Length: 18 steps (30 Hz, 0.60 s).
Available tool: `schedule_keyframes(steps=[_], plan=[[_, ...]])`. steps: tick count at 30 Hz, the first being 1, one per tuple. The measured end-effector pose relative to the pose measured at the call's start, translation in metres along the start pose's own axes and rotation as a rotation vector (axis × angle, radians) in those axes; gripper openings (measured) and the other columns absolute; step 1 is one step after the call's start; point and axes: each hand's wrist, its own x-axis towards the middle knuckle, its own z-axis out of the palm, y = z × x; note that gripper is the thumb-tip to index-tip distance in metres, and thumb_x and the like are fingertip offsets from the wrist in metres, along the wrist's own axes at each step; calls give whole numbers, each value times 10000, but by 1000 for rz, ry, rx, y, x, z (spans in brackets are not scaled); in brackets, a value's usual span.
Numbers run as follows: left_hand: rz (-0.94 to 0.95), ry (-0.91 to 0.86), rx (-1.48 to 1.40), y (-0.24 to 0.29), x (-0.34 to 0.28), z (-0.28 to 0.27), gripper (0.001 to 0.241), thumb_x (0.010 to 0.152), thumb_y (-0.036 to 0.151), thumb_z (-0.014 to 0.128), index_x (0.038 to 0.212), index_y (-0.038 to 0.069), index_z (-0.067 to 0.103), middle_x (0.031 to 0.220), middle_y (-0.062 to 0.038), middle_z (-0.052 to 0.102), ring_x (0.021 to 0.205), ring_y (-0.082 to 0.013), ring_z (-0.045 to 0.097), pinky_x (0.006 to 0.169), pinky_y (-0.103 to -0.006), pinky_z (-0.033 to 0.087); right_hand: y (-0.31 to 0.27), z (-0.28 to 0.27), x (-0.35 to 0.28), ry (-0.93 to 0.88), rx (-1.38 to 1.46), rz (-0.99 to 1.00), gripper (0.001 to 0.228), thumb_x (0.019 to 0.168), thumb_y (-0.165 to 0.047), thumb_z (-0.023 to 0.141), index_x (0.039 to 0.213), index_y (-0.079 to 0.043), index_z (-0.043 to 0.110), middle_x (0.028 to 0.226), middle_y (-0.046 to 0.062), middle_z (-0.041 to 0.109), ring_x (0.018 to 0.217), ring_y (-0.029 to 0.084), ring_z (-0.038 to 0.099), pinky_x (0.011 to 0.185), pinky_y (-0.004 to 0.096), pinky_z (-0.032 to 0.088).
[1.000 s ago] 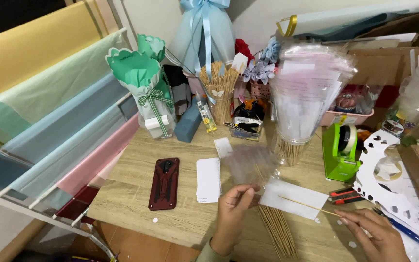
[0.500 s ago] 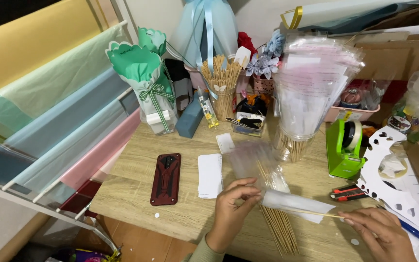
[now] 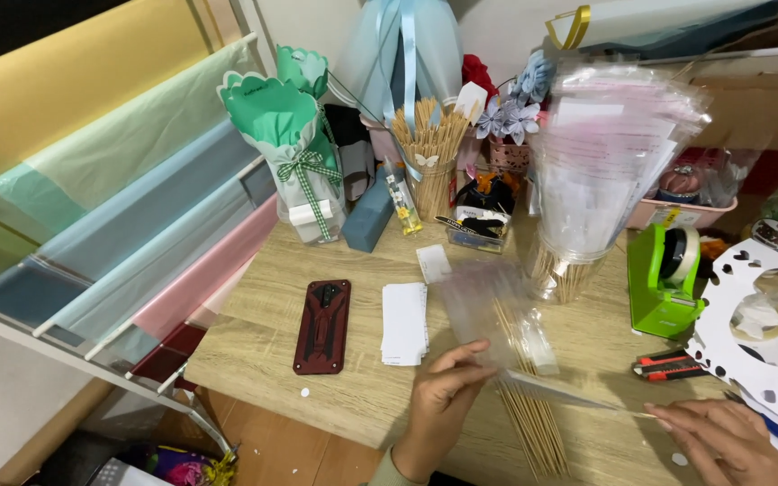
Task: The person repeatedly picks up small white paper labels and wooden sticks, then inserts each label onto a stick one at a time. The assembled items are placed into a clear plastic bag on the table.
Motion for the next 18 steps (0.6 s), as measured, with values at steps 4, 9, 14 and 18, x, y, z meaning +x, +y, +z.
schedule_keyframes(steps=[4, 9, 14, 18], plan=[[7, -77, 68, -2, -2, -9, 278, 900, -30, 723, 1101, 160, 745, 1228, -141, 726, 1178, -262, 697, 1003, -342, 637, 27, 4, -3, -68, -46, -51, 319, 901, -221, 651, 1157, -350, 791, 1036, -128, 757, 920, 80, 686, 1039, 282, 402], [73, -168, 82, 16, 6, -19, 200, 916, -8, 756, 1080, 106, 760, 1060, -66, 779, 987, -207, 759, 923, -316, 613, 52, 17, -9, -28, -86, -182, 261, 905, -261, 638, 1109, -335, 784, 1026, -106, 762, 906, 92, 697, 954, 311, 483], [142, -158, 359, 3, -3, -20, 130, 938, 127, 775, 1053, 185, 768, 1058, 25, 794, 1006, -148, 749, 953, -344, 400, 78, 29, -15, -25, -211, -227, 285, 913, -286, 633, 1134, -415, 759, 1026, -171, 724, 977, 26, 663, 1079, 283, 411], [-20, -245, 305, 5, -13, -23, 124, 1008, 151, 669, 1095, 226, 716, 1293, 12, 722, 1248, -182, 654, 1202, -535, 169, 108, 47, -18, -14, -349, -260, 404, 865, -276, 684, 1146, -565, 709, 1037, -220, 726, 875, 37, 698, 920, 322, 524]])
